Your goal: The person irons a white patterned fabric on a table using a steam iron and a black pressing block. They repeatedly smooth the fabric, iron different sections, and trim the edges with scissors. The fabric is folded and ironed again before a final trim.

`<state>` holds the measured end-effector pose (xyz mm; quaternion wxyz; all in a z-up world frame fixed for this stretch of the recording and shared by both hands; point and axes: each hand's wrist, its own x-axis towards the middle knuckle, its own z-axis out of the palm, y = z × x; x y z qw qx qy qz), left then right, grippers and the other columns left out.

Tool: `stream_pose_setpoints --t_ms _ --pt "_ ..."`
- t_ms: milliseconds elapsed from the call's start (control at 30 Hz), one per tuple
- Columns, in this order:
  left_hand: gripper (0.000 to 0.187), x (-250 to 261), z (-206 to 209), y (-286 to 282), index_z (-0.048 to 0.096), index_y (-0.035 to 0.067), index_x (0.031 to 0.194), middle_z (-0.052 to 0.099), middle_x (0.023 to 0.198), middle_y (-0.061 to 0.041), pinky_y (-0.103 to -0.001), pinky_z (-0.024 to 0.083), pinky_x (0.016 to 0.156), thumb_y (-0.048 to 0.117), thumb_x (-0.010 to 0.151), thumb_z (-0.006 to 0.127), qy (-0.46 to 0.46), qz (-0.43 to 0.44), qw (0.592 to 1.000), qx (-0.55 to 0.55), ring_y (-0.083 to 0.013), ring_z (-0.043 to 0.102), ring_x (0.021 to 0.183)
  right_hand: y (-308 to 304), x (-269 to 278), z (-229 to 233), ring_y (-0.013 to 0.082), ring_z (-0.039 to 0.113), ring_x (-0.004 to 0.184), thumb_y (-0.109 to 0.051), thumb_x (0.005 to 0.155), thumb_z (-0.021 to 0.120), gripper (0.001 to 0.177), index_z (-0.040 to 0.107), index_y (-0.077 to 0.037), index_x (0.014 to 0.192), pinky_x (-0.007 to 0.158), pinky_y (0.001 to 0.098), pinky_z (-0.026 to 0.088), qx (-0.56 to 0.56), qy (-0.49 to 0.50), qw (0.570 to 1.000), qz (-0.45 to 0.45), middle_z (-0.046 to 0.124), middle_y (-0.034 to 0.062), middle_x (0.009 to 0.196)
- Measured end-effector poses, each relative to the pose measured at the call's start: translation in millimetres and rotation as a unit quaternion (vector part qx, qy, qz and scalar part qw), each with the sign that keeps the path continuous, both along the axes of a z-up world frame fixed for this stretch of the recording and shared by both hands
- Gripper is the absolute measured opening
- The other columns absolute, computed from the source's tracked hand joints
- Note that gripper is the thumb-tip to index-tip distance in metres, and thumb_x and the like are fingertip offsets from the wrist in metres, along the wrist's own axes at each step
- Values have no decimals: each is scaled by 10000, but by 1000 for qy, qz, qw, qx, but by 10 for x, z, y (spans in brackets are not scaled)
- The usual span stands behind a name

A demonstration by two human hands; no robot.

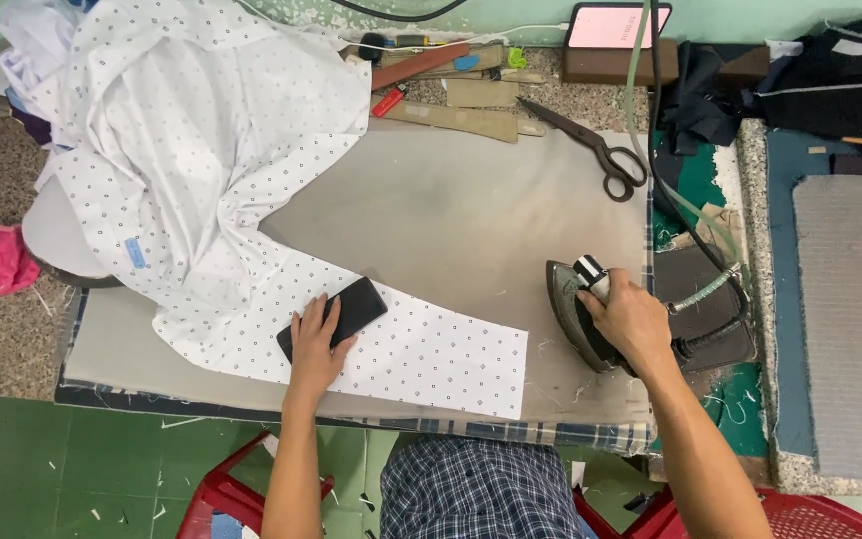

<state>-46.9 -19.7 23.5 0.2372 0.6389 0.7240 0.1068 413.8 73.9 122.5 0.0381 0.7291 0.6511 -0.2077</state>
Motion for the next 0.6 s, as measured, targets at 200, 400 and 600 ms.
stream_pose_setpoints --t_ms 200,400,600 --pt "695 -28 -90 -20 402 181 1565 320 1642 -121 -505 9 1268 297 938 680 3 -4 1000 22 -280 246 1531 5 -6 26 456 747 927 -416 959 619 500 596 2 1233 778 540 585 -7 1 1000 4 742 269 1012" --pt "693 -29 -138 -30 416 186 1560 334 1635 -112 -500 16 1269 303 934 689 6 0 999 34 -270 251 1529 -3 28 -3 467 744 923 -425 963 615 529 574 9 1262 765 550 587 4 10 1000 19 732 274 1018" --pt "717 -31 -136 -40 417 187 1556 349 1624 -117 -515 46 1266 309 915 714 16 -9 999 43 -278 268 1524 -421 258 -331 343 622 1244 -465 859 729 733 558 -69 1452 1034 426 498 201 -60 971 113 627 172 1321"
